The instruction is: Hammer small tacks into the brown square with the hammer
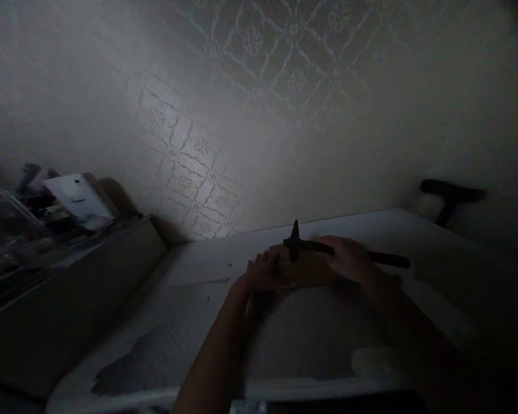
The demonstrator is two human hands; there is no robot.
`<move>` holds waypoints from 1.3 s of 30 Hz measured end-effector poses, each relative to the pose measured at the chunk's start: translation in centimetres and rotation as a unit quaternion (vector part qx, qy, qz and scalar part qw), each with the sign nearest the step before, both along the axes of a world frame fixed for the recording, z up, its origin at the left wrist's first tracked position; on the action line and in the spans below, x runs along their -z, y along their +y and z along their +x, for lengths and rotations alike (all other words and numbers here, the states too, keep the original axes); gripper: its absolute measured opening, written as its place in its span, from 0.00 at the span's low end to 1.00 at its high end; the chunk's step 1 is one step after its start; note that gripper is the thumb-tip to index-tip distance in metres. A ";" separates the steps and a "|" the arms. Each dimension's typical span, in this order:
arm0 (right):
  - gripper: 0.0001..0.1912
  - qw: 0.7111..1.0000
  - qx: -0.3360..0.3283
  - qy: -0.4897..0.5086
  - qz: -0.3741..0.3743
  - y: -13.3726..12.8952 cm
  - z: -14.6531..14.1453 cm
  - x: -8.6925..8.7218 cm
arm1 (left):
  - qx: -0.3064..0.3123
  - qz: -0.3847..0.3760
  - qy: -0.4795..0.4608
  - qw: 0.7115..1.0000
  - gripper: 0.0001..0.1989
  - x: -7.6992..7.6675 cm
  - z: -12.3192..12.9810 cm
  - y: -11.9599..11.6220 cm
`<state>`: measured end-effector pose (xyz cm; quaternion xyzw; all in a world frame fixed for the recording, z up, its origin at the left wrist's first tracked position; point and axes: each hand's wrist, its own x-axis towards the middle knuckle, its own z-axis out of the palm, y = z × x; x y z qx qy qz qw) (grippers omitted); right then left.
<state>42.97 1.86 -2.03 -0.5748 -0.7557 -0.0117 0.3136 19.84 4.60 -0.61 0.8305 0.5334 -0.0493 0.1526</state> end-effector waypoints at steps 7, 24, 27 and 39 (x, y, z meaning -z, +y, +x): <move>0.21 1.000 0.003 -0.004 0.004 0.1 0.1 0.0 | 0.001 0.000 0.008 1.000 0.59 0.0 0.1 -0.1; 0.20 1.000 0.010 -0.006 0.012 0.3 0.2 0.3 | 0.004 0.008 0.002 1.000 0.58 0.2 0.1 0.0; 0.21 1.000 0.002 -0.011 0.007 0.4 0.2 0.4 | -0.001 0.004 0.001 1.000 0.58 0.1 0.1 0.0; 0.19 1.000 0.009 0.002 0.011 0.0 0.0 -0.1 | 0.002 0.008 0.014 1.000 0.57 0.4 0.1 0.1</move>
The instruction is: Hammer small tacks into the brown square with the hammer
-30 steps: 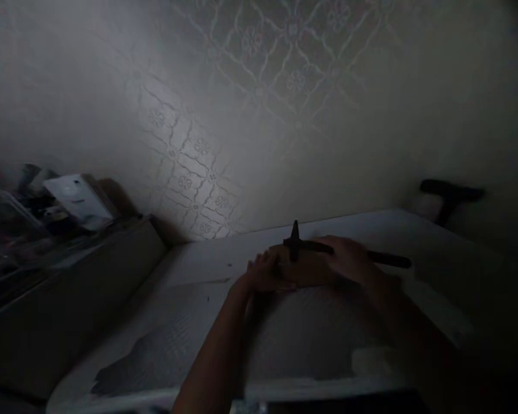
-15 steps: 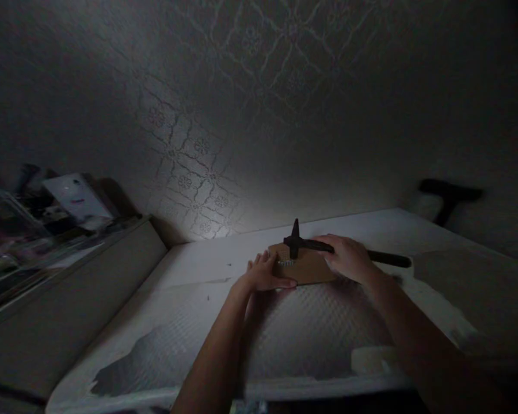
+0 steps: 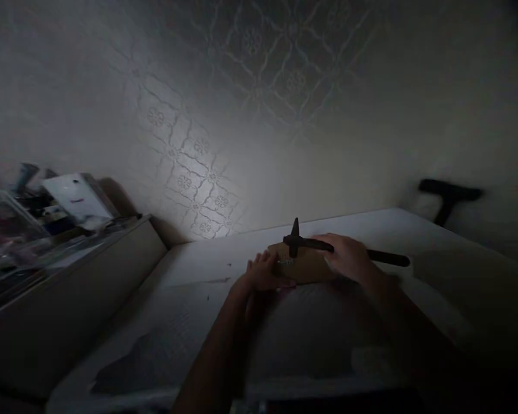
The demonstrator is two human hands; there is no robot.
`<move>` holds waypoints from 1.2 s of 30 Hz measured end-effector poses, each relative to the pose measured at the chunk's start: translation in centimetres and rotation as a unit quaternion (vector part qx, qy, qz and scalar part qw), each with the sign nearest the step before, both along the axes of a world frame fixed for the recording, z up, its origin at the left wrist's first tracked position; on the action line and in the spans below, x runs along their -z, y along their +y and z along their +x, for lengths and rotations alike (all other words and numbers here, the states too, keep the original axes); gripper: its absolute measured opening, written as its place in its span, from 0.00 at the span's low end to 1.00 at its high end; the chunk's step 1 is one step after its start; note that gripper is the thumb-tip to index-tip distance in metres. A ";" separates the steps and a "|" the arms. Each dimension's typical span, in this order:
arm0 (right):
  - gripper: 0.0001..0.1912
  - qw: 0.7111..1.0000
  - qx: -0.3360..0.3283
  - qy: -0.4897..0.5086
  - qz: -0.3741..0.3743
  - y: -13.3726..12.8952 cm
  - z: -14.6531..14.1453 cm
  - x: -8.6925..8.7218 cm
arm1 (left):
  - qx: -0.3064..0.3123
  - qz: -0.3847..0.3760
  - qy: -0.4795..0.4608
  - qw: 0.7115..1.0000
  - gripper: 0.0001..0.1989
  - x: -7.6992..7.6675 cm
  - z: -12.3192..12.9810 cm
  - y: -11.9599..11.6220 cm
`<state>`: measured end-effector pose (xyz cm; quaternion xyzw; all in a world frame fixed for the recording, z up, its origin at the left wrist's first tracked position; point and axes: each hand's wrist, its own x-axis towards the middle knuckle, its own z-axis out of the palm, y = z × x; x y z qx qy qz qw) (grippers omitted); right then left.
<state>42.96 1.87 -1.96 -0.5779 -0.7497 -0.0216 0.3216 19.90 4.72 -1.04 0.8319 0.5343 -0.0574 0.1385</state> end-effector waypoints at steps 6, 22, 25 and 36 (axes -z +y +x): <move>0.20 1.000 -0.010 0.000 0.000 0.3 0.1 0.3 | 0.002 0.009 -0.019 1.000 0.56 0.1 -0.1 0.1; 0.20 1.000 -0.011 -0.005 0.008 0.0 -0.1 0.1 | 0.003 0.003 -0.017 1.000 0.56 -0.1 0.0 0.0; 0.21 1.000 -0.014 -0.004 0.004 0.1 -0.1 0.2 | 0.002 0.003 -0.017 1.000 0.56 -0.1 0.0 0.0; 0.22 1.000 -0.013 -0.011 0.008 0.2 0.0 0.2 | 0.000 0.007 -0.018 1.000 0.55 -0.2 0.1 -0.1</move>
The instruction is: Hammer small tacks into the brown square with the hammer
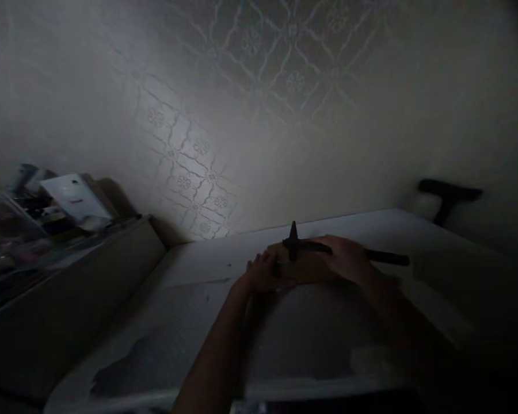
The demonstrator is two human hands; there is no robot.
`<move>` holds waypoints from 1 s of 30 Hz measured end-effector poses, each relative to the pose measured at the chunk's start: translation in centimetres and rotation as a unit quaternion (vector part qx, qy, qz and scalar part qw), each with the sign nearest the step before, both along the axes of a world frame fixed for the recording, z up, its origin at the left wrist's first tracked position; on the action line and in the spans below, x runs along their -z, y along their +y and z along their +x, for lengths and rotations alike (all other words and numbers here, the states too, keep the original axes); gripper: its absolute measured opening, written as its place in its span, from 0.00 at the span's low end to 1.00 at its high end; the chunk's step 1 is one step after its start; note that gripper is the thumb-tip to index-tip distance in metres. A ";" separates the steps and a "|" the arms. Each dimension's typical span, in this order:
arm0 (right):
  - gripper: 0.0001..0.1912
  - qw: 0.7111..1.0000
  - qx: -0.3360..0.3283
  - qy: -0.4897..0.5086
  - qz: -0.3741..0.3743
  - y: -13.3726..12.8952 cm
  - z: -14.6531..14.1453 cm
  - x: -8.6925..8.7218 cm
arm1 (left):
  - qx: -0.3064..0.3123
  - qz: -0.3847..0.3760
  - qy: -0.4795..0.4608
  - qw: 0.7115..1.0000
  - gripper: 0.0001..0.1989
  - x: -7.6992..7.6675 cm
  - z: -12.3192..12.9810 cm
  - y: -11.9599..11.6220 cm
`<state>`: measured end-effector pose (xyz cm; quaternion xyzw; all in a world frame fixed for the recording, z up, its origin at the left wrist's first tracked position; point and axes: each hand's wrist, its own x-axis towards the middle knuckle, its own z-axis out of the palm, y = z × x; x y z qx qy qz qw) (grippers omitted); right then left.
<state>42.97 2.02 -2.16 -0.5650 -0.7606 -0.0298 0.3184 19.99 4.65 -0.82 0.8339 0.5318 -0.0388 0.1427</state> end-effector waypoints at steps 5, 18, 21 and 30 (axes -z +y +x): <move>0.22 1.000 -0.008 0.007 -0.003 -0.1 -0.1 -0.1 | 0.004 0.000 -0.006 1.000 0.55 0.0 0.0 0.0; 0.21 1.000 0.007 0.016 0.001 -0.1 -0.2 -0.1 | 0.001 0.003 -0.004 1.000 0.54 -0.1 0.0 -0.1; 0.21 1.000 0.003 0.011 -0.006 -0.2 -0.2 -0.1 | -0.002 0.002 -0.003 1.000 0.54 -0.1 0.0 -0.2; 0.21 1.000 0.006 0.007 -0.012 -0.2 -0.1 -0.1 | -0.006 -0.005 -0.004 1.000 0.56 0.0 0.0 0.0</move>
